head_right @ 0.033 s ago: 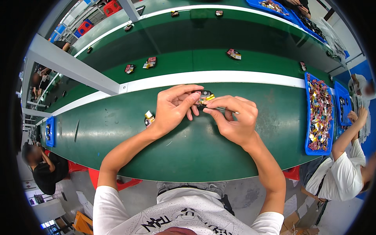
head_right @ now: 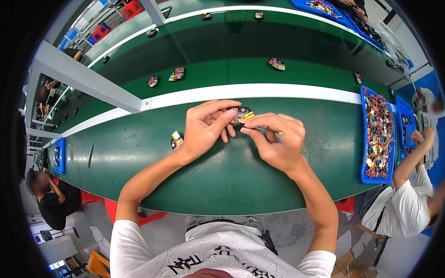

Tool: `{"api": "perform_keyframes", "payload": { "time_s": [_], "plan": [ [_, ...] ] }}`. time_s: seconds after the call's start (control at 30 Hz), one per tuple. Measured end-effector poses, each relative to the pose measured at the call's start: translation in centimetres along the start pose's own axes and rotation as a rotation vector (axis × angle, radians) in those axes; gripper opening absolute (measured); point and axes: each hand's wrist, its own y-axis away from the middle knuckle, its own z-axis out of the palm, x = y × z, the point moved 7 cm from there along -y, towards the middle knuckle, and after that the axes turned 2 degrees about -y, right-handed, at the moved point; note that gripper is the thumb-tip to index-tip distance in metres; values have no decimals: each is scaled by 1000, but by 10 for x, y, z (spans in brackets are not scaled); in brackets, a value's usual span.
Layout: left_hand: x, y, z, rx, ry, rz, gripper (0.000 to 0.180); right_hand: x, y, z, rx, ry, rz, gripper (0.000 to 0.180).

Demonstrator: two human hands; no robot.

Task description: The user is using tweezers to assemble small electronic components on a circuit board at a production line.

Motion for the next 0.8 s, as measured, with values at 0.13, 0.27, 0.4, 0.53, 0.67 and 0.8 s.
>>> {"api": "perform_keyframes", "payload": {
  "time_s": [0.13, 0.27, 0.4, 0.53, 0.67, 0.8],
  "plan": [
    [0, 0, 1, 0, 12, -4, 21, 0, 1, 0, 12, 3, 7, 19],
    [-3, 0, 0, -18, 39, -57, 24, -2, 0, -1, 7, 20, 2, 18],
    [-3, -1, 2, -19, 63, -79, 25, -7, -1, -2, 15, 31, 9, 17],
    [-4, 1, 3, 8, 62, -118, 25, -12, -3, -1, -1, 36, -7, 18],
    [-4, 0, 4, 9, 67, -133, 26, -12, -3, -2, -10, 80, -20, 18],
    [-2, -1, 7, -31, 46, -136, 28, -14, -3, -3, -17, 99, -61, 20]
  ]
}}
